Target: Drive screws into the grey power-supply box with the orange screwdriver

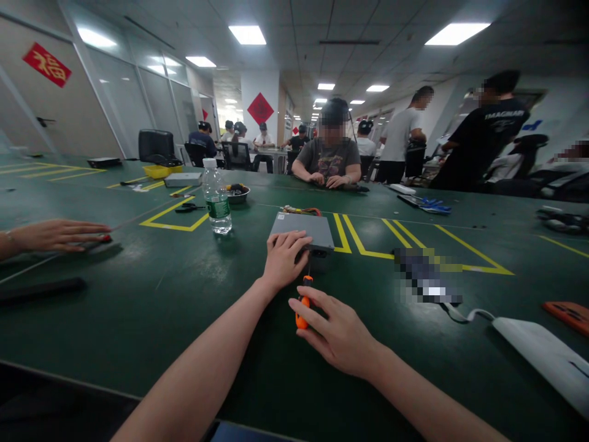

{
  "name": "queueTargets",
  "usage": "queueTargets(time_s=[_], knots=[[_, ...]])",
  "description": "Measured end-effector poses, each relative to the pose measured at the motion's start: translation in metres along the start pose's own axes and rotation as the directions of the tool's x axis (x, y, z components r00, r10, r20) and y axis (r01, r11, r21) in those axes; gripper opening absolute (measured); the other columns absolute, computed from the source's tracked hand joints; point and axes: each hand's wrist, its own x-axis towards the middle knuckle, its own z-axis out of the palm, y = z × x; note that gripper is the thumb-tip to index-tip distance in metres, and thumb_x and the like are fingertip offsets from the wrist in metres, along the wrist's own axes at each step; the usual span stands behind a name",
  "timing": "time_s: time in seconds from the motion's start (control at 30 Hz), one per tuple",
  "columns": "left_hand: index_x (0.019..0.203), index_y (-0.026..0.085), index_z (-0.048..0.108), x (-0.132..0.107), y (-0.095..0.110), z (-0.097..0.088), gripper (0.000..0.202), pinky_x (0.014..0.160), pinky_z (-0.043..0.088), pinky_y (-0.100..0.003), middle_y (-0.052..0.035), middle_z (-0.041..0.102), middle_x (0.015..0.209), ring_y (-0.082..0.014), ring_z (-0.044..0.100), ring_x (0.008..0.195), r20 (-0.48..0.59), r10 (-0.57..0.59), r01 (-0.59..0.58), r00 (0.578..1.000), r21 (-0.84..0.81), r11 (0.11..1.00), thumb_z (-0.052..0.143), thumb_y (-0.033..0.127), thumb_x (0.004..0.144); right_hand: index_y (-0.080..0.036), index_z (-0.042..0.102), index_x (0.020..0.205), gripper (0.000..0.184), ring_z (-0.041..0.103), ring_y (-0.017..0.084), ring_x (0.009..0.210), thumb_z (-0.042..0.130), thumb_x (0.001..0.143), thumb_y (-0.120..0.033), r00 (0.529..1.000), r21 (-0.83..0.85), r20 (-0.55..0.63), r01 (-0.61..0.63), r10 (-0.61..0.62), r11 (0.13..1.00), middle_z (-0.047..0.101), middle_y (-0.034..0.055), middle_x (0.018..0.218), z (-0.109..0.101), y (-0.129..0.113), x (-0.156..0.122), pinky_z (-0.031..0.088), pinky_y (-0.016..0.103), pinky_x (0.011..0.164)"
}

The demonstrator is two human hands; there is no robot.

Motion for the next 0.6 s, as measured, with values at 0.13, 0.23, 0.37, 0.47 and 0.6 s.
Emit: queueTargets(time_s=[0.13,0.23,0.37,0.47,0.6], knots=[[0.111,0.031,0.054,0.0001,-0.0007,0.0005,0.027,0.097,0.024,-0.040,0.0016,0.055,0.123,-0.0189,0.045,0.115,0.000,-0.006,0.006,1.000,0.000,1.000,0.048,0.028,0.085,-0.016,0.049,0.110,0.028,0.061,0.022,0.093,0.051,0.086,-0.030,0.990,-0.017,-0.135,0.026,-0.028,1.000,0.056,0.0169,0.114,-0.0009,0.0031,-0.0013,0.052,0.036,0.074],[0.111,0.031,0.053,0.0002,-0.0010,0.0011,0.027,0.096,0.024,-0.040,0.0015,0.056,0.123,-0.0191,0.045,0.115,0.008,-0.006,0.006,1.000,0.001,1.000,0.049,0.028,0.085,-0.017,0.047,0.103,0.024,0.061,0.021,0.091,0.053,0.084,-0.030,0.979,0.043,-0.204,0.005,0.003,0.999,0.059,0.0157,0.112,0.0012,0.0043,-0.0034,0.052,0.035,0.074],[0.111,0.031,0.054,0.0000,-0.0009,0.0018,0.027,0.097,0.024,-0.040,0.0013,0.056,0.123,-0.0191,0.045,0.115,0.002,-0.007,0.007,1.000,-0.001,1.000,0.047,0.028,0.086,-0.016,0.046,0.107,0.030,0.060,0.023,0.096,0.049,0.086,-0.037,0.994,0.063,-0.098,-0.037,0.043,0.997,0.058,0.0151,0.112,0.0019,0.0021,-0.0030,0.052,0.038,0.078],[0.110,0.031,0.054,0.0000,-0.0007,0.0022,0.027,0.096,0.025,-0.040,0.0015,0.056,0.123,-0.0192,0.045,0.115,-0.004,-0.009,0.009,1.000,-0.008,1.000,0.049,0.026,0.084,-0.015,0.045,0.118,0.035,0.057,0.023,0.101,0.045,0.088,-0.034,1.000,0.031,-0.007,-0.030,0.030,0.999,0.054,0.0159,0.118,-0.0003,0.0006,-0.0010,0.051,0.037,0.080],[0.110,0.031,0.055,0.0001,-0.0005,0.0018,0.027,0.096,0.025,-0.041,0.0005,0.056,0.123,-0.0200,0.045,0.114,0.000,-0.007,0.007,1.000,-0.012,1.000,0.049,0.027,0.084,-0.015,0.049,0.115,0.032,0.058,0.022,0.098,0.047,0.088,-0.033,0.998,-0.018,-0.069,0.010,-0.011,1.000,0.055,0.0168,0.116,-0.0018,0.0024,0.0001,0.050,0.035,0.077]])
